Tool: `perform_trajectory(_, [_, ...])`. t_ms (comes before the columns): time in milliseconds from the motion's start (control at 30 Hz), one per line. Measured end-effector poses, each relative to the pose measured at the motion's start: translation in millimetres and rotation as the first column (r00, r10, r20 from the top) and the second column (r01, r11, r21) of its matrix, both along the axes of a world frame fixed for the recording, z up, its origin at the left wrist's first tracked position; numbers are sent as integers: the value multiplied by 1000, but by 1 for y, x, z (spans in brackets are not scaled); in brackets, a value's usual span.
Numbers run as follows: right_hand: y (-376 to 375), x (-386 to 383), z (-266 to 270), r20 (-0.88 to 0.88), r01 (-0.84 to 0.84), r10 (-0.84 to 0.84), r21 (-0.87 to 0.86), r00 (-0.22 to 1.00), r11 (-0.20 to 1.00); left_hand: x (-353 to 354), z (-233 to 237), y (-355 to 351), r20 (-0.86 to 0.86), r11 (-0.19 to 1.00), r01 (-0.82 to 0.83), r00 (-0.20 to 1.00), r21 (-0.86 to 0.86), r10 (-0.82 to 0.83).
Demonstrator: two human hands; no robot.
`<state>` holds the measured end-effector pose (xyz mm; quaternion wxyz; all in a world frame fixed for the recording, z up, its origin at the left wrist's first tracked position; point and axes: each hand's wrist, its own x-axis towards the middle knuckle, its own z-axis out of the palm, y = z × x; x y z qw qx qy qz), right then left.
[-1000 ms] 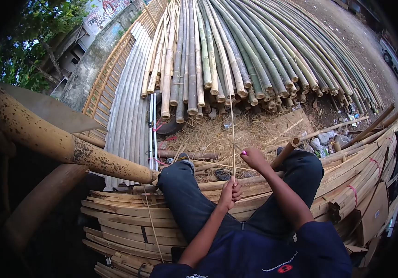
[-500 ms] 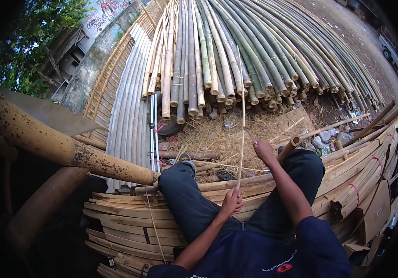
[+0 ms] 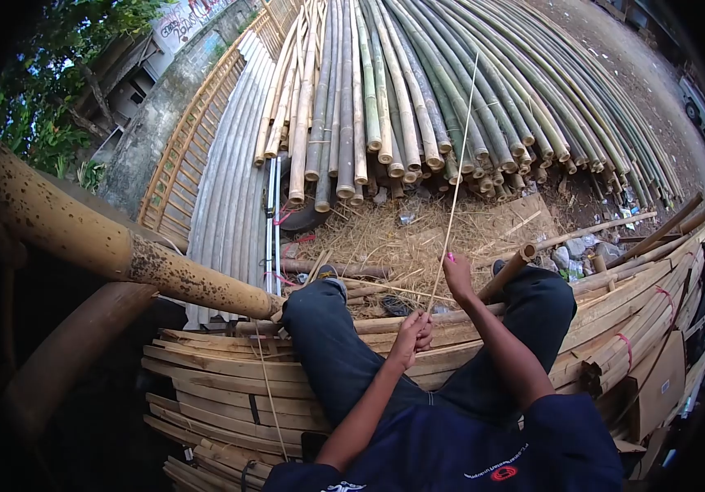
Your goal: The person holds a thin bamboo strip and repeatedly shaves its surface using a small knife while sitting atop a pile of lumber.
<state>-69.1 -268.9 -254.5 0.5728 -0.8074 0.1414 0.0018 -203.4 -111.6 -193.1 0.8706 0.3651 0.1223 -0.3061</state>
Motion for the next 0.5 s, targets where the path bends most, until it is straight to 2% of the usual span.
perform_trajectory(33, [0, 0, -4, -1, -2, 2, 0, 1000, 1000, 0, 2, 0, -1, 1000, -2, 1000, 0, 2])
perform_trajectory(100, [-3, 1, -18, 78, 52, -41, -137, 996, 989, -1, 6, -3, -16, 997, -19, 1000, 71, 20])
perform_trajectory(133, [-5, 3, -24, 79, 51, -40, -140, 996, 989, -1, 8, -4, -16, 997, -20, 1000, 68, 21])
perform_trajectory(200, [-8, 8, -36, -122, 132, -122, 79, 985, 988, -2, 7, -4, -73, 994, -111, 991, 24, 112])
perform_trajectory(233, [-10, 9, -42, -122, 131, -121, 78, 985, 988, -1, 7, -3, -73, 993, -112, 991, 23, 113])
perform_trajectory(300, [-10, 3, -23, 7, -110, 111, 194, 994, 975, 1, 1, -3, -33, 986, -152, 987, 70, 155])
perform_trajectory(333, [-8, -1, -11, 6, -111, 112, 191, 994, 975, 2, 0, -4, -33, 986, -153, 987, 67, 155])
perform_trajectory(367, [-1, -7, 6, 140, -327, 331, -53, 933, 944, 3, 1, -3, -32, 983, -175, 984, 53, 177])
perform_trajectory(400, [4, -12, 18, 211, -481, 553, -313, 806, 819, 3, 1, -2, -32, 979, -199, 979, 41, 200])
perform_trajectory(433, [8, -16, 28, 99, -586, 649, -344, 754, 734, 3, 1, 0, -34, 978, -203, 978, 40, 205])
perform_trajectory(467, [12, -20, 27, 97, -590, 652, -343, 752, 731, 3, 0, 1, -26, 972, -219, 975, 90, 222])
perform_trajectory(500, [16, -25, 27, 120, -633, 708, -362, 696, 684, 2, 0, 3, -17, 962, -233, 971, 141, 237])
